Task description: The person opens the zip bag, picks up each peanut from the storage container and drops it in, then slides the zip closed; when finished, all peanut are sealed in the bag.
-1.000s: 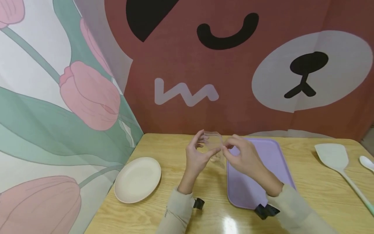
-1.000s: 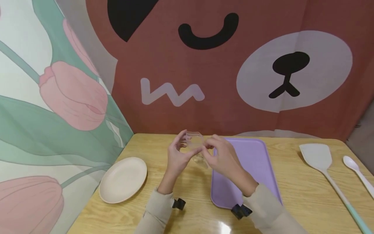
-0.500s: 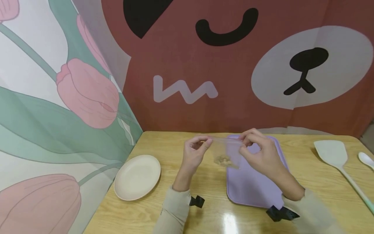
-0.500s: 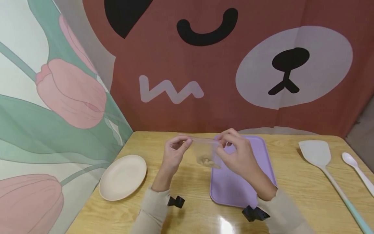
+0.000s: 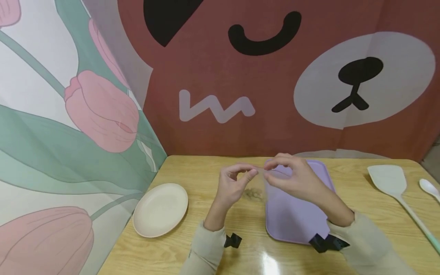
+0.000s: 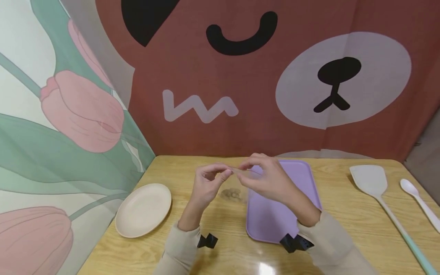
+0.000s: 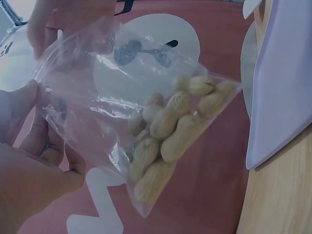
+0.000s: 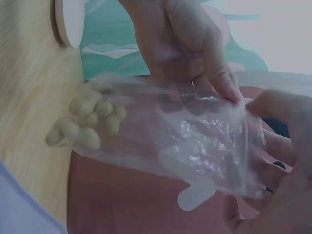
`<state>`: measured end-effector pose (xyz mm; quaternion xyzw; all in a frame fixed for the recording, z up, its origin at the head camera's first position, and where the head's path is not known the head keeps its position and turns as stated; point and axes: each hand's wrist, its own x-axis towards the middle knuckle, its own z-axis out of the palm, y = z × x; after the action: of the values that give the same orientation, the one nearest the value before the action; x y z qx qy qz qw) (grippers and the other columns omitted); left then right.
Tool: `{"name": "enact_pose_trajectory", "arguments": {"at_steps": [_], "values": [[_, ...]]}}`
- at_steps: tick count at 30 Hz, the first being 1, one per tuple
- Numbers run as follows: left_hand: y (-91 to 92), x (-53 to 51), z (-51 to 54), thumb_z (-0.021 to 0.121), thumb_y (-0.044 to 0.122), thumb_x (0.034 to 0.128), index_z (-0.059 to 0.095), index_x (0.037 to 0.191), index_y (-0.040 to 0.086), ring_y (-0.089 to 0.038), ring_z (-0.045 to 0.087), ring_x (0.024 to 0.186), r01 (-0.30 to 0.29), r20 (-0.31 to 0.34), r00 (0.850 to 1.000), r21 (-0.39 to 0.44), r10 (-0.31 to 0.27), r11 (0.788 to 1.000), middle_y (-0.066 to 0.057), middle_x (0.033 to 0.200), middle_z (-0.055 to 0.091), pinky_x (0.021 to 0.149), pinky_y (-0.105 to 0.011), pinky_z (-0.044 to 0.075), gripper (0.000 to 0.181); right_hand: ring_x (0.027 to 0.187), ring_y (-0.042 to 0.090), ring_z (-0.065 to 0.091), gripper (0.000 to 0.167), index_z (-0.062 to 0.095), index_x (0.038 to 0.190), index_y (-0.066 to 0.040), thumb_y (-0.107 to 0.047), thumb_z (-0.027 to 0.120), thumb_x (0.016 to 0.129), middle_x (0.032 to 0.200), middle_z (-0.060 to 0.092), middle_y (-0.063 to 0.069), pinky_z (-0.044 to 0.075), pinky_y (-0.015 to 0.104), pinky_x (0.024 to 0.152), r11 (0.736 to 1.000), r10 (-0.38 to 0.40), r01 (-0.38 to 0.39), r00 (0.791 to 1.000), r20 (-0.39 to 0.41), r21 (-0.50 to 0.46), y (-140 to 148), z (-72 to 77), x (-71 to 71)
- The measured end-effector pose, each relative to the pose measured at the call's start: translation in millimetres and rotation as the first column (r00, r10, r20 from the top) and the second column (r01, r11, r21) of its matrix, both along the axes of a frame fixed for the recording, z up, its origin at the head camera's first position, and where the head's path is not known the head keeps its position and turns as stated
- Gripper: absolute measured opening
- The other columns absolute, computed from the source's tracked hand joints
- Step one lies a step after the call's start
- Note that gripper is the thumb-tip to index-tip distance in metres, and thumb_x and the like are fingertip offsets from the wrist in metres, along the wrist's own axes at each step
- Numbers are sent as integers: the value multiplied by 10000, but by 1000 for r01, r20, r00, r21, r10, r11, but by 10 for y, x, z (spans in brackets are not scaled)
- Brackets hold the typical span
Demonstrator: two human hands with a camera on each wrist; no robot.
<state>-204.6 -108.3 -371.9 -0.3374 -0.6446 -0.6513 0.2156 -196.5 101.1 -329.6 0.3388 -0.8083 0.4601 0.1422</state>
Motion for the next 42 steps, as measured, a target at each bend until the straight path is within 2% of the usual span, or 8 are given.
{"name": "enact_pose_trajectory", "arguments": {"at_steps": [7, 12, 17, 20, 24, 31, 38, 42], "values": [[-5, 5, 18, 662, -54, 919, 708, 928, -133, -206, 687, 864, 27, -9, 1000, 26, -27, 999, -276, 893, 699, 800, -387, 543, 92, 785, 70, 607, 159, 746, 890, -141, 13, 735, 853, 822, 629, -147, 458, 355, 793, 998, 56, -56, 991, -118, 2, -80, 19, -48], [2, 44, 44, 648, -59, 921, 720, 937, -103, -206, 675, 861, -13, -11, 1000, -6, 13, 1000, -243, 901, 710, 807, -383, 534, 85, 787, 83, 593, 204, 713, 885, -125, 76, 701, 853, 835, 624, -118, 513, 290, 745, 993, 118, -118, 974, -193, 10, -105, 28, -72], [11, 72, 62, 643, -51, 927, 732, 940, -52, -187, 647, 857, -44, -22, 999, -82, 43, 996, -185, 905, 717, 826, -346, 497, 90, 768, 57, 556, 233, 690, 866, -151, 80, 707, 836, 817, 600, -145, 430, 321, 692, 991, 126, -111, 950, -285, 69, -96, 64, -56], [15, 75, 67, 632, -72, 926, 729, 949, -64, -224, 651, 851, -37, -48, 998, -81, 34, 996, -190, 909, 716, 831, -363, 504, 100, 764, 49, 552, 233, 691, 856, -171, 56, 726, 817, 814, 595, -165, 373, 333, 678, 993, 106, -84, 942, -317, 80, -100, 97, -33], [26, 78, 76, 626, -91, 921, 724, 957, -85, -258, 655, 847, -34, -76, 997, -55, 29, 998, -208, 910, 714, 833, -375, 513, 105, 756, 50, 562, 225, 698, 839, -191, 27, 744, 807, 806, 602, -167, 361, 331, 678, 995, 89, -71, 944, -319, 67, -130, 124, -16], [26, 90, 70, 649, -84, 907, 723, 939, -66, -203, 650, 852, -42, -60, 998, -80, 38, 996, -192, 902, 716, 836, -348, 500, 82, 742, 36, 545, 237, 694, 820, -195, 35, 747, 809, 784, 595, -169, 305, 330, 663, 994, 101, -79, 942, -321, 80, -135, 117, -23], [11, 85, 72, 639, -86, 916, 715, 949, -99, -204, 659, 874, -58, -66, 996, -24, 57, 998, -222, 896, 703, 847, -367, 516, 84, 774, 61, 584, 209, 730, 856, -149, 47, 768, 796, 815, 629, -151, 457, 285, 720, 995, 94, -85, 961, -259, 46, -41, 109, -27], [14, 67, 64, 641, -62, 926, 710, 940, -106, -192, 648, 859, -43, -79, 996, -4, 43, 999, -232, 874, 692, 838, -367, 515, 83, 784, 68, 585, 241, 717, 859, -184, 50, 754, 815, 821, 626, -154, 457, 287, 744, 995, 95, -88, 968, -232, 42, -16, 111, -32]]}}
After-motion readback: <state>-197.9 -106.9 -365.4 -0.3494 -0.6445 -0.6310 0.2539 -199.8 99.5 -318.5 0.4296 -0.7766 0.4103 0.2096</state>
